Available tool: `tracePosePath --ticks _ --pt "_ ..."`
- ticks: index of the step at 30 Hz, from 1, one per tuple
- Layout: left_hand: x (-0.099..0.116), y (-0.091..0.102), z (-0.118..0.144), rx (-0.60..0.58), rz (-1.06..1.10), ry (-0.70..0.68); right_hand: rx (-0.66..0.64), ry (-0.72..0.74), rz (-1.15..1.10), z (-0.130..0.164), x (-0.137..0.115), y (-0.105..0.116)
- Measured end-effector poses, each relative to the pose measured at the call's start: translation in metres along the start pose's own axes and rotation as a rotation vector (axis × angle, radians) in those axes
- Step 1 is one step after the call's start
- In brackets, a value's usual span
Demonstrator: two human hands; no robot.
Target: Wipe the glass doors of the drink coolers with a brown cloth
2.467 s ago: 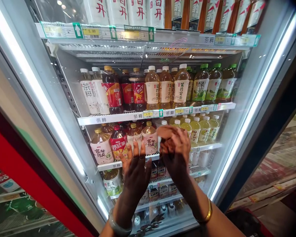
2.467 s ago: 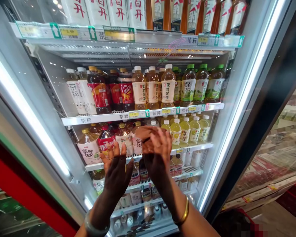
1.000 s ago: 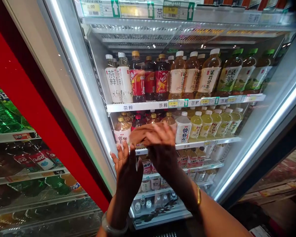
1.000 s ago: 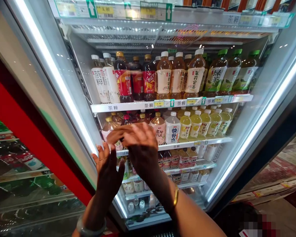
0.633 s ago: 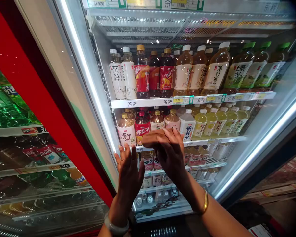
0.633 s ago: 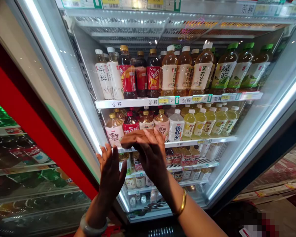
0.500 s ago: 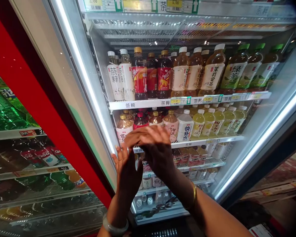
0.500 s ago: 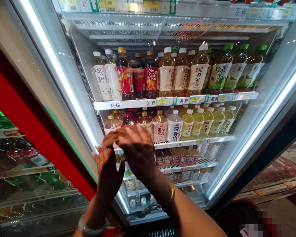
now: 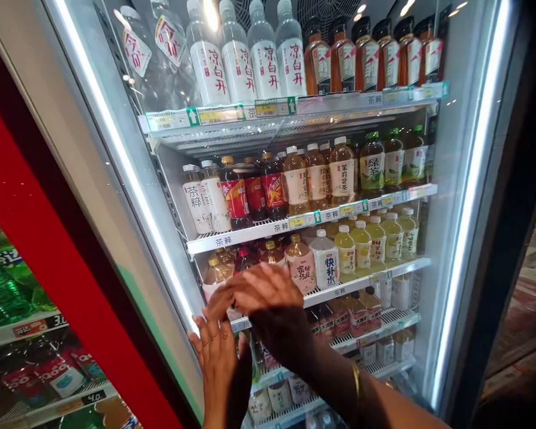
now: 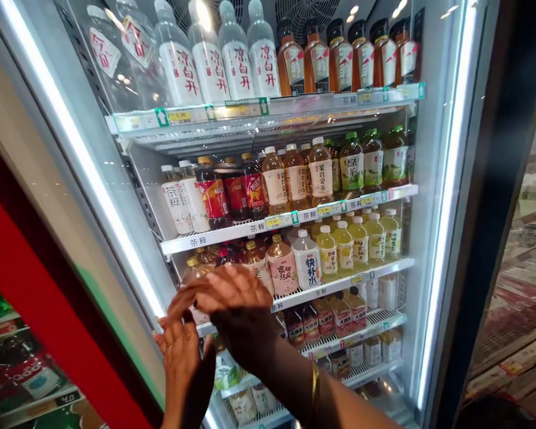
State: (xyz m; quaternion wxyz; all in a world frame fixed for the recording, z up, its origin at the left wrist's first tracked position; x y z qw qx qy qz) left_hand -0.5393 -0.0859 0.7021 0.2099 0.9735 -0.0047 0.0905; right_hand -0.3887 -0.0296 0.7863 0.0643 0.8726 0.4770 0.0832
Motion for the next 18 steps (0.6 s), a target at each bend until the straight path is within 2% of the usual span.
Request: tracePosePath --ticks 3,5,7,9,11,13,16,18 --pt "-0.003 0.005 -0.003 0.015 0.044 -0.003 -0.052 0.122 0.013 0.031 -0.005 -0.002" --pt "-0.005 0.008 -0.003 0.009 0.041 0.016 -0.051 0.087 0.017 0.045 0.012 0.003" --pt "-0.004 0.009 -0.006 -0.004 0.013 0.033 -0.027 -0.013 0.027 0.04 0.032 0.01" --pt "0.0 0.008 -0.012 0.007 -0.01 0.02 0.02 -0.113 0.031 0.018 0.043 0.014" --pt "0.003 0.007 -0.02 0.03 -0.017 0.0 0.049 -0.149 0.024 -0.007 0.038 0.012" --pt "0.004 0.005 -0.026 0.048 -0.008 -0.024 0.062 -0.122 0.025 -0.022 0.022 0.007" --pt "0.0 0.001 -0.029 0.048 0.015 -0.072 0.032 0.011 0.043 -0.009 0.0 0.001" --pt "-0.002 0.001 -0.029 0.061 0.029 -0.087 -0.017 0.065 0.04 0.012 0.003 0.002"
Point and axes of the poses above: each hand's wrist, its own z-axis away from the middle knuckle, its own y-axis out of the back of the hand, x = y × z, the point moved 7 cm from there along -z, towards the middle knuckle, and after that the axes turned 12 degrees about z, right-handed, at the moved point
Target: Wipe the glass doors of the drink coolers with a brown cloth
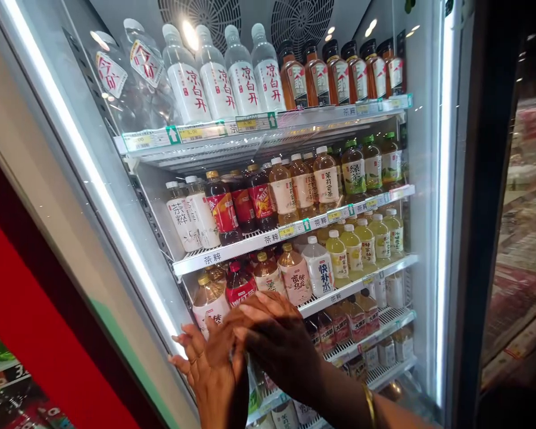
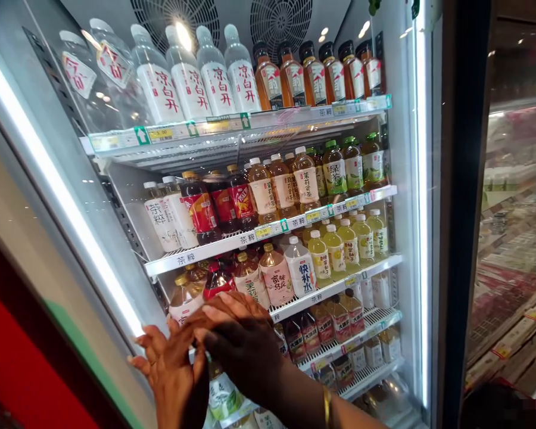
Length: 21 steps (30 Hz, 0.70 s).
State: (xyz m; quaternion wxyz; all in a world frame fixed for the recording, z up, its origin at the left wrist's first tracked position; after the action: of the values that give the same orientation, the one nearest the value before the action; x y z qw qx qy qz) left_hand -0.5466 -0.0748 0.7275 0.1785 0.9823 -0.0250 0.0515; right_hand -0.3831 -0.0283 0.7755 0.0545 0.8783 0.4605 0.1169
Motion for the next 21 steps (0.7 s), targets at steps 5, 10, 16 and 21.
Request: tracePosePath --ticks 5,10,16,21 --pt "0.02 -0.003 -0.01 0.002 -0.003 0.049 0.016 -0.203 0.005 0.007 0.054 0.018" --pt "0.05 -0.013 -0.027 -0.007 0.109 0.077 0.036 -0.22 0.012 -0.026 0.053 0.015" --pt "0.069 -0.021 -0.027 -0.007 0.116 0.022 -0.009 -0.095 -0.036 0.017 0.058 0.02" --pt "0.087 -0.03 -0.034 -0.004 0.106 0.018 0.037 -0.228 0.004 -0.003 0.1 0.037"
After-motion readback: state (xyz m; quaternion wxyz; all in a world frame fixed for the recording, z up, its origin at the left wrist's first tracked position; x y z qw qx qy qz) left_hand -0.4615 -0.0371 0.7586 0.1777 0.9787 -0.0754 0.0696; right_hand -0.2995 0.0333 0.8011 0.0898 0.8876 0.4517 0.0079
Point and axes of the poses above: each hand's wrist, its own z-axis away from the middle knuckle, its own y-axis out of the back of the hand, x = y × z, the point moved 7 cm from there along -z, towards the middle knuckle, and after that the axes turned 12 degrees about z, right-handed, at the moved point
